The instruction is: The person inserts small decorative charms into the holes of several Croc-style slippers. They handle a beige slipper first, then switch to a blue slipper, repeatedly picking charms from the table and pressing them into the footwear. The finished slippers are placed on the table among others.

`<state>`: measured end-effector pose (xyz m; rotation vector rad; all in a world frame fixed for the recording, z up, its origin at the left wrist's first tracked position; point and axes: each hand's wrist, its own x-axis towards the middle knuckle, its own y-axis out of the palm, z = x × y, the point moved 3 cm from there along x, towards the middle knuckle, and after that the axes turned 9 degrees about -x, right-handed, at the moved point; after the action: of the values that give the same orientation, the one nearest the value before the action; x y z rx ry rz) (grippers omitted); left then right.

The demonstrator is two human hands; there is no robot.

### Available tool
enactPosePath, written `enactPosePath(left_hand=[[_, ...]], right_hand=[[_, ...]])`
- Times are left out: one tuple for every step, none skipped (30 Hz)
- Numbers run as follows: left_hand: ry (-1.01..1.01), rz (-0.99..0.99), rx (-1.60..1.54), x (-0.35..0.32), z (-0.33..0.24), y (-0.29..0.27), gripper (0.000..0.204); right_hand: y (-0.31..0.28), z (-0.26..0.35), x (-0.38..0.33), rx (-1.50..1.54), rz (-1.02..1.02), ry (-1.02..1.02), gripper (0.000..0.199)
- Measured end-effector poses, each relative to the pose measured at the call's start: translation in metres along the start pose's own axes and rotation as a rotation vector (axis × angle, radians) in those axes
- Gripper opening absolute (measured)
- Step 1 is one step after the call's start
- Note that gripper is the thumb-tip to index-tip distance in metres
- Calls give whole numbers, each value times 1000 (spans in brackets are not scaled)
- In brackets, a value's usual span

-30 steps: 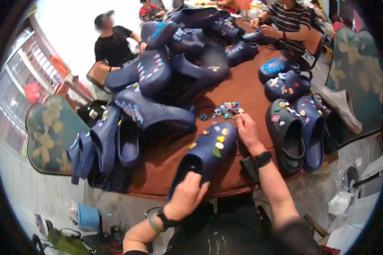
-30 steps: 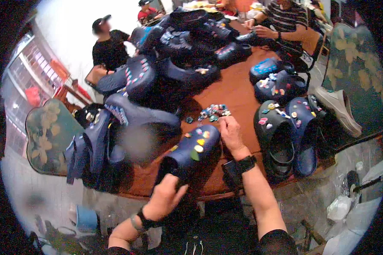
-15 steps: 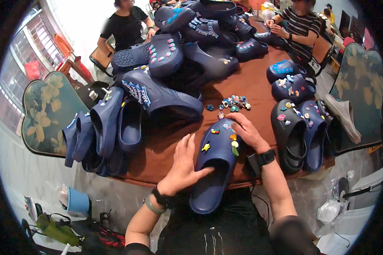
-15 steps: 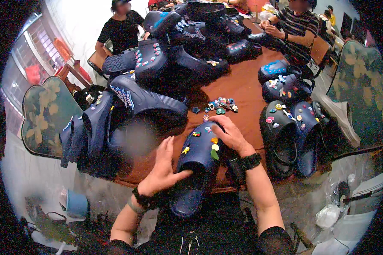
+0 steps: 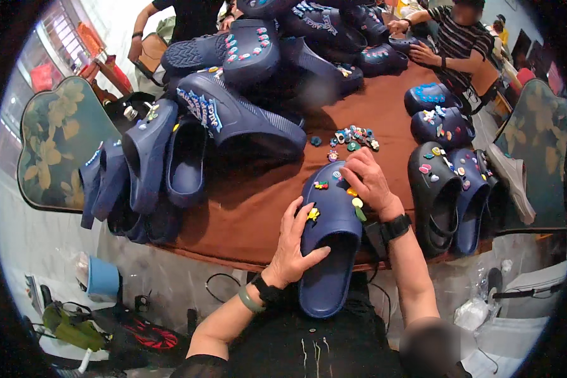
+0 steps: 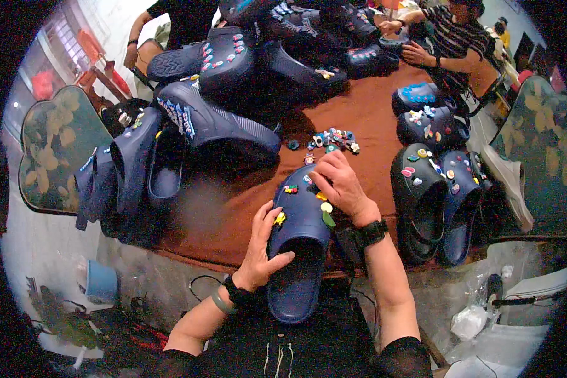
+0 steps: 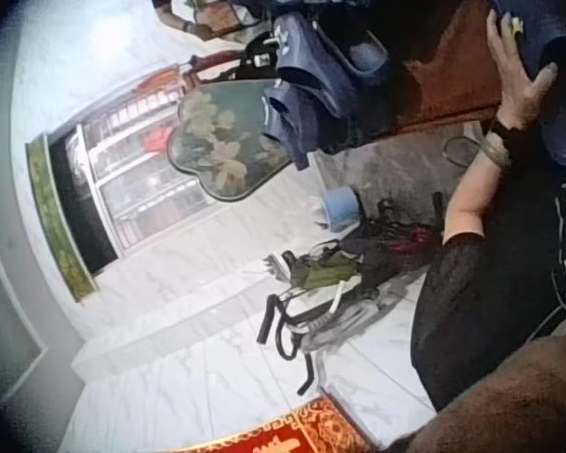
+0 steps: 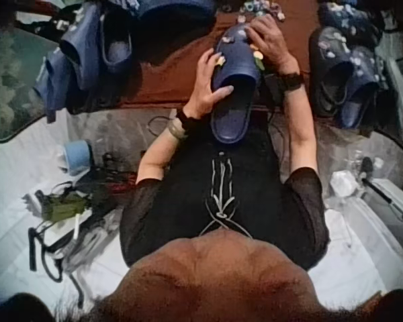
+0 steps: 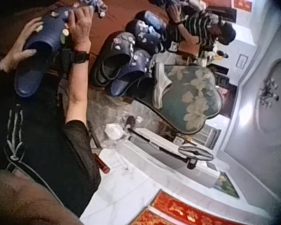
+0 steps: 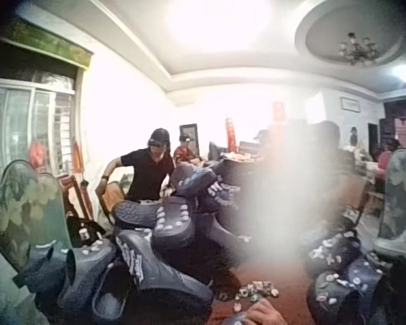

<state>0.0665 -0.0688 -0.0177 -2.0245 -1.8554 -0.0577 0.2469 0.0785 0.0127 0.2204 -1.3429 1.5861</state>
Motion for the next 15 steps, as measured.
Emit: enactPosePath(left_hand=[[5,-4,3,0,1,0,89],[10,-9,6,-1,2,1,88],[14,-14,13,-1,3,1,88],[27,-18,14,-1,4,1,88],[39,-21,14,-1,6,1,88],[51,-25,15,-2,7,2,88],[42,-24,15,-2,7,2,89],[32,-22,16,-1,6,1,89],[21,-15,14,-1,5,1,90],[16,-14,6,-1,5,0,90],[11,-12,-2,-1,5,0,90],[8,-7,-8,0,5,0,89],[2,-4,-6,1,4,-1,90],[-4,-1,-4,1,2,-1,90],[-8,2,0,1,2,-2,90]], right_hand=[[1,-1,6,-52,37,-79,10],[1,0,10,-104,73,-158,10],[2,1,12,-88,79,-130,12],[3,1,14,-72,85,-102,14],[3,2,15,-56,91,-75,15],[4,2,16,-34,104,-62,17],[4,1,16,-11,116,-49,19],[5,0,17,11,129,-35,21],[5,-1,15,28,112,-29,24],[5,-2,14,45,95,-22,27],[5,-3,12,61,77,-15,30],[5,-5,9,80,55,13,32],[5,-6,4,99,33,41,35],[6,-8,-1,116,10,70,37],[8,-12,-5,149,-51,199,39]])
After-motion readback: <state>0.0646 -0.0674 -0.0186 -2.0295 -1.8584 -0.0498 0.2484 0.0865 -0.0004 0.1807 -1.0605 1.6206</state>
